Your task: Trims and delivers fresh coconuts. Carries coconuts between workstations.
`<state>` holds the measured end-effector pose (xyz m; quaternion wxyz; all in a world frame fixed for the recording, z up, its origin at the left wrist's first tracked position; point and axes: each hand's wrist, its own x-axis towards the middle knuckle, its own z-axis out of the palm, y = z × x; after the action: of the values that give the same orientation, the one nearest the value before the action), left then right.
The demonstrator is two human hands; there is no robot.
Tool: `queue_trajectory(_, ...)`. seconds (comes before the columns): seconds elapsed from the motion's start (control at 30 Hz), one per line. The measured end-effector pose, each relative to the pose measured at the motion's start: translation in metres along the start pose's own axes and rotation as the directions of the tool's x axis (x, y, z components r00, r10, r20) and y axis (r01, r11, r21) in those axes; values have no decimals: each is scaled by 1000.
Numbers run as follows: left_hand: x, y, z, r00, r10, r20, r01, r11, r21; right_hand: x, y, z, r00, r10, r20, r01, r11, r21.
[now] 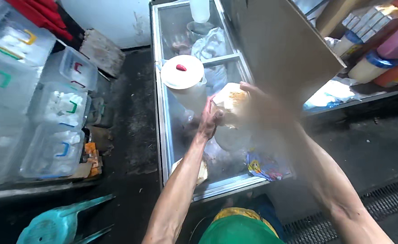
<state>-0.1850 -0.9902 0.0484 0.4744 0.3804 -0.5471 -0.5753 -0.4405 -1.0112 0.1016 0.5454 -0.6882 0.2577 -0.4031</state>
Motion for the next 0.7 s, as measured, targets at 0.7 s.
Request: queue_trajectory(0.7,-10,-23,9,968,244,-60,-234,963,135,-23,7,18,996,-82,-45,69,968,-242)
